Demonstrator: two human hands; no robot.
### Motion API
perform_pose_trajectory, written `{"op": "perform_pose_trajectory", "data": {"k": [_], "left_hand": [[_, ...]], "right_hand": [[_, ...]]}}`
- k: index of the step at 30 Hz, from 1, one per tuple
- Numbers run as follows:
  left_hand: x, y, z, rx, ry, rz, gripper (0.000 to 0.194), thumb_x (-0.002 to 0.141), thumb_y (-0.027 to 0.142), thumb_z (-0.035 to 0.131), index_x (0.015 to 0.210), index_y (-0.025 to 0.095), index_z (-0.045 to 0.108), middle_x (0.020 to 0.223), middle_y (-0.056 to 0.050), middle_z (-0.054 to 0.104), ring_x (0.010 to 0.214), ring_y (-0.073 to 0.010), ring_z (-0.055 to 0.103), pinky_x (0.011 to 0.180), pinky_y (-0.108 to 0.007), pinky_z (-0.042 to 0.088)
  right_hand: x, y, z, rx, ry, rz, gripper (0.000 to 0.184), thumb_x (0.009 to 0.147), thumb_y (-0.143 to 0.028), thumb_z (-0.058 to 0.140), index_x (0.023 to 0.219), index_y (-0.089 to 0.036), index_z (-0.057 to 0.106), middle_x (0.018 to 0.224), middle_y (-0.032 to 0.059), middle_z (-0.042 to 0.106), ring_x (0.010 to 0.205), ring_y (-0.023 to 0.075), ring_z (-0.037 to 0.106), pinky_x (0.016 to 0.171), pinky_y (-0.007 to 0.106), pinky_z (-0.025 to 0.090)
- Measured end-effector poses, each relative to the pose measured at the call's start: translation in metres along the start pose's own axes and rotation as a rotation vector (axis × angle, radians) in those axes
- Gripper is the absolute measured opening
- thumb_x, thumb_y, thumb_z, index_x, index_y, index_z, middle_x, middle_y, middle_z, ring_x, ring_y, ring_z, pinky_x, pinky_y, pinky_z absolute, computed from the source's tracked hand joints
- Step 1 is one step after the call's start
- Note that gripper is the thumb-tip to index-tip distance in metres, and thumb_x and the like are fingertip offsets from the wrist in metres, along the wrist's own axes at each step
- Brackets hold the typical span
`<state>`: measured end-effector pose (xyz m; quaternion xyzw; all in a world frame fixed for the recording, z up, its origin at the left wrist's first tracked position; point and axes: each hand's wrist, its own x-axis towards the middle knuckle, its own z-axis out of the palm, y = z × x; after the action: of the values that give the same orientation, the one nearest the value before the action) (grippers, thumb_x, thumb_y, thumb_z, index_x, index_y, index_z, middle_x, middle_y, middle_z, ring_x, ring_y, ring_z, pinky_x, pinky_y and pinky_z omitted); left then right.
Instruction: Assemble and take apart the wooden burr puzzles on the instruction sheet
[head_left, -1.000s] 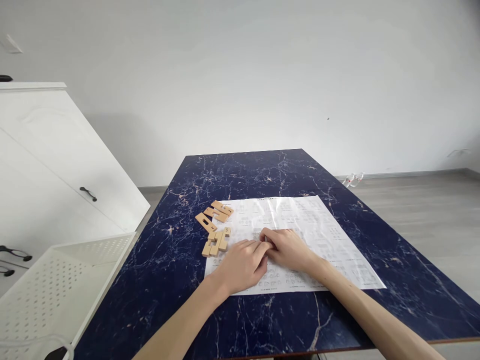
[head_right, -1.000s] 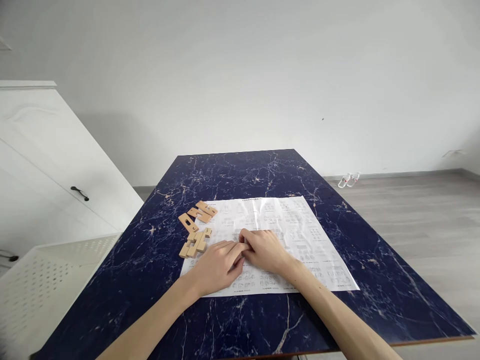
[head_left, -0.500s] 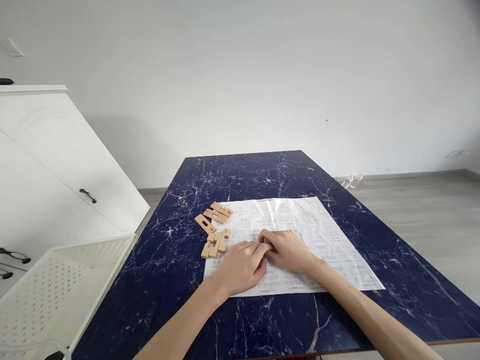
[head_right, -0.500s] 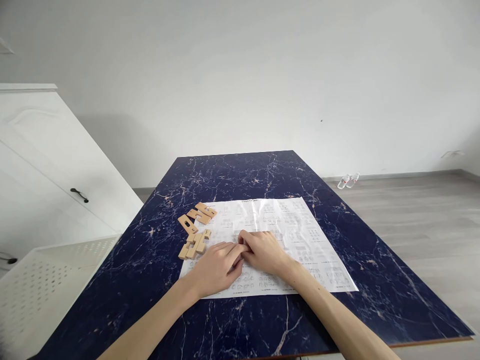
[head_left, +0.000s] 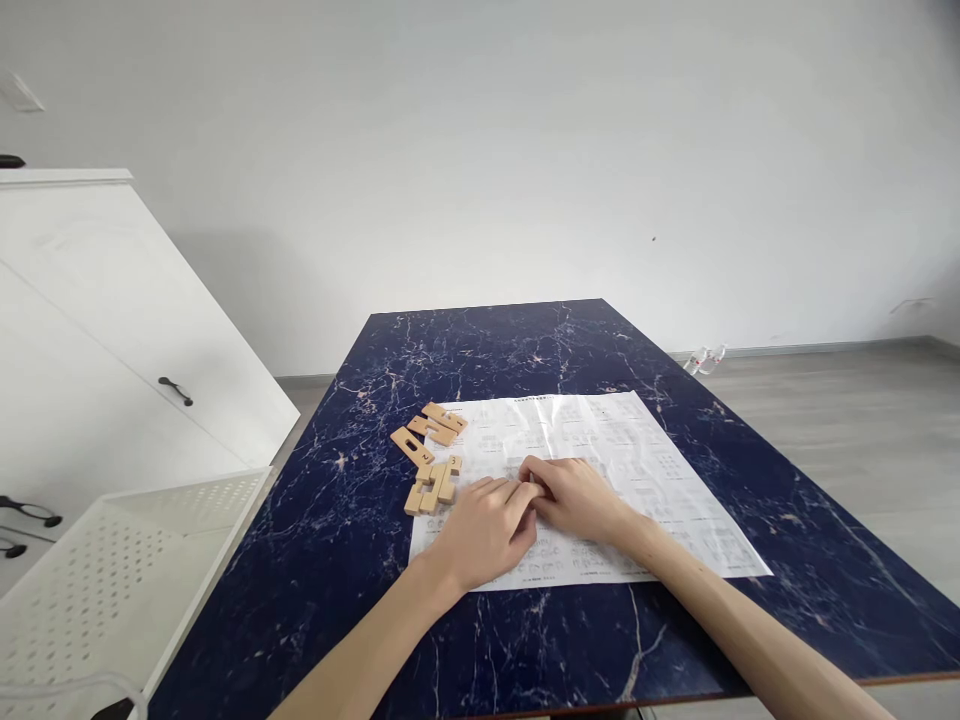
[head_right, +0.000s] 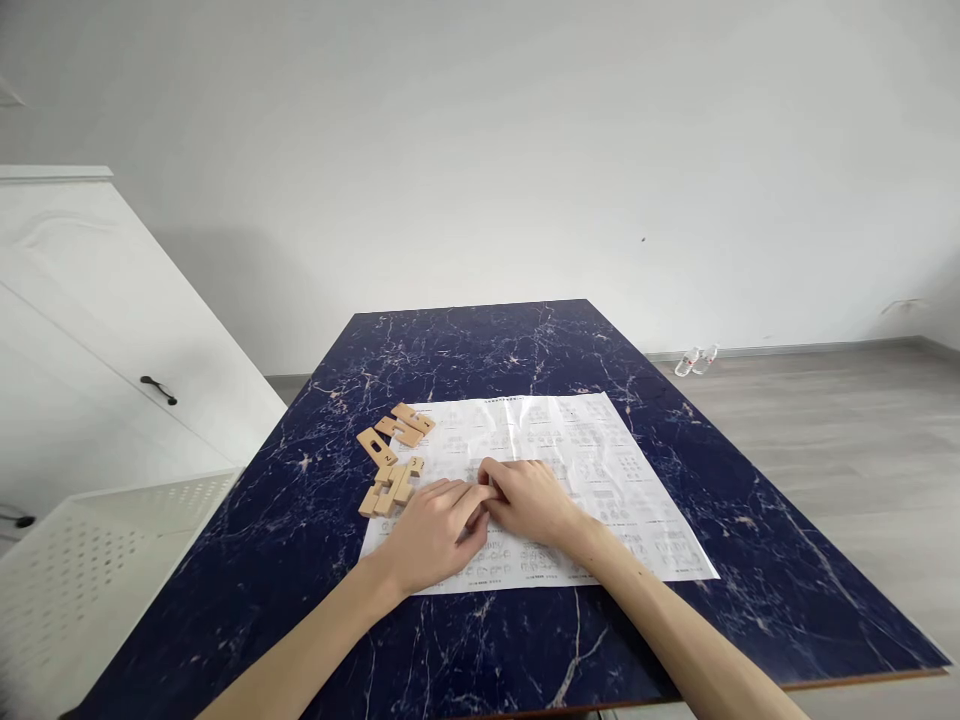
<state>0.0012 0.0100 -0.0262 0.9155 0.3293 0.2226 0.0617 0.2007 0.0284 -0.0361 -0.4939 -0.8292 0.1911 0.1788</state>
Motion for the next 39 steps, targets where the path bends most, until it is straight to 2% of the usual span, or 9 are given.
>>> {"op": "perform_pose_trajectory", "data": {"k": [6,10,13,17,20,23,26,34,39], "left_hand": [[0.002,0.003,-0.006,-0.004,0.176,-0.013,0.005,0.101,0.019,0.057,0.104,0.022,0.059,0.091,-0.003,0.072,0.084,-0.0219,0.069,0.076,-0.037,0.054],[0.004,-0.003,-0.013,-0.024,0.394,-0.148,0.010,0.105,0.026,0.056,0.096,0.023,0.061,0.085,-0.002,0.069,0.081,-0.0206,0.066,0.078,-0.037,0.051],[0.006,-0.015,-0.025,-0.086,0.568,-0.252,0.021,0.108,0.029,0.050,0.091,0.022,0.060,0.088,-0.004,0.071,0.086,-0.0211,0.066,0.081,-0.037,0.051],[0.007,-0.046,-0.044,-0.096,0.652,-0.403,0.035,0.112,0.035,0.039,0.090,0.023,0.063,0.092,-0.004,0.072,0.090,-0.0213,0.067,0.082,-0.036,0.051],[0.004,-0.080,-0.052,-0.021,0.574,-0.486,0.040,0.113,0.041,0.034,0.097,0.023,0.066,0.100,-0.007,0.074,0.097,-0.0238,0.067,0.086,-0.038,0.052],[0.000,-0.113,-0.053,0.015,0.503,-0.466,0.047,0.114,0.040,0.026,0.095,0.022,0.065,0.099,-0.008,0.072,0.101,-0.0267,0.065,0.100,-0.045,0.049],[-0.004,-0.136,-0.051,0.040,0.410,-0.425,0.050,0.113,0.041,0.021,0.100,0.022,0.065,0.109,-0.011,0.071,0.111,-0.0282,0.063,0.108,-0.048,0.046],[-0.001,-0.154,-0.038,0.048,0.165,-0.417,0.055,0.112,0.050,0.022,0.132,0.022,0.064,0.154,-0.011,0.057,0.152,-0.0277,0.042,0.129,-0.050,0.031],[0.001,-0.163,-0.026,0.040,0.129,-0.537,0.060,0.110,0.055,0.024,0.144,0.020,0.059,0.165,-0.011,0.049,0.161,-0.0303,0.030,0.133,-0.053,0.022]], "right_hand": [[0.000,-0.002,0.001,-0.007,0.028,-0.009,0.011,0.093,-0.015,0.054,0.084,-0.022,0.052,0.068,-0.0023,0.061,0.058,0.0140,0.051,0.059,0.026,0.026],[0.001,-0.004,0.000,-0.007,0.053,0.014,0.015,0.102,-0.028,0.053,0.088,-0.021,0.056,0.066,-0.0022,0.062,0.056,0.0140,0.051,0.058,0.026,0.026],[0.001,-0.006,-0.001,0.002,0.047,0.017,0.012,0.103,-0.028,0.055,0.095,-0.021,0.061,0.068,-0.0021,0.065,0.059,0.0149,0.056,0.059,0.027,0.029],[0.000,-0.007,-0.004,0.021,0.024,0.013,0.013,0.104,-0.026,0.054,0.096,-0.021,0.062,0.065,-0.0026,0.064,0.057,0.0147,0.055,0.059,0.028,0.031],[0.000,-0.008,-0.006,0.025,0.018,0.011,0.013,0.104,-0.025,0.054,0.095,-0.021,0.063,0.065,-0.0027,0.064,0.058,0.0147,0.055,0.059,0.028,0.032],[0.000,-0.008,-0.007,0.023,0.017,0.013,0.012,0.103,-0.024,0.055,0.095,-0.021,0.063,0.065,-0.0028,0.065,0.058,0.0147,0.055,0.058,0.028,0.032],[0.001,-0.009,-0.007,0.027,0.024,0.015,0.012,0.103,-0.024,0.055,0.094,-0.021,0.063,0.065,-0.0028,0.065,0.058,0.0145,0.055,0.058,0.027,0.032],[0.001,-0.008,-0.005,0.036,0.027,0.021,0.013,0.103,-0.025,0.054,0.094,-0.021,0.063,0.064,-0.0028,0.064,0.056,0.0136,0.053,0.058,0.027,0.032],[0.001,-0.007,-0.003,0.025,0.037,0.029,0.011,0.102,-0.024,0.056,0.093,-0.021,0.063,0.062,-0.0039,0.062,0.055,0.0133,0.052,0.057,0.027,0.031]]}}
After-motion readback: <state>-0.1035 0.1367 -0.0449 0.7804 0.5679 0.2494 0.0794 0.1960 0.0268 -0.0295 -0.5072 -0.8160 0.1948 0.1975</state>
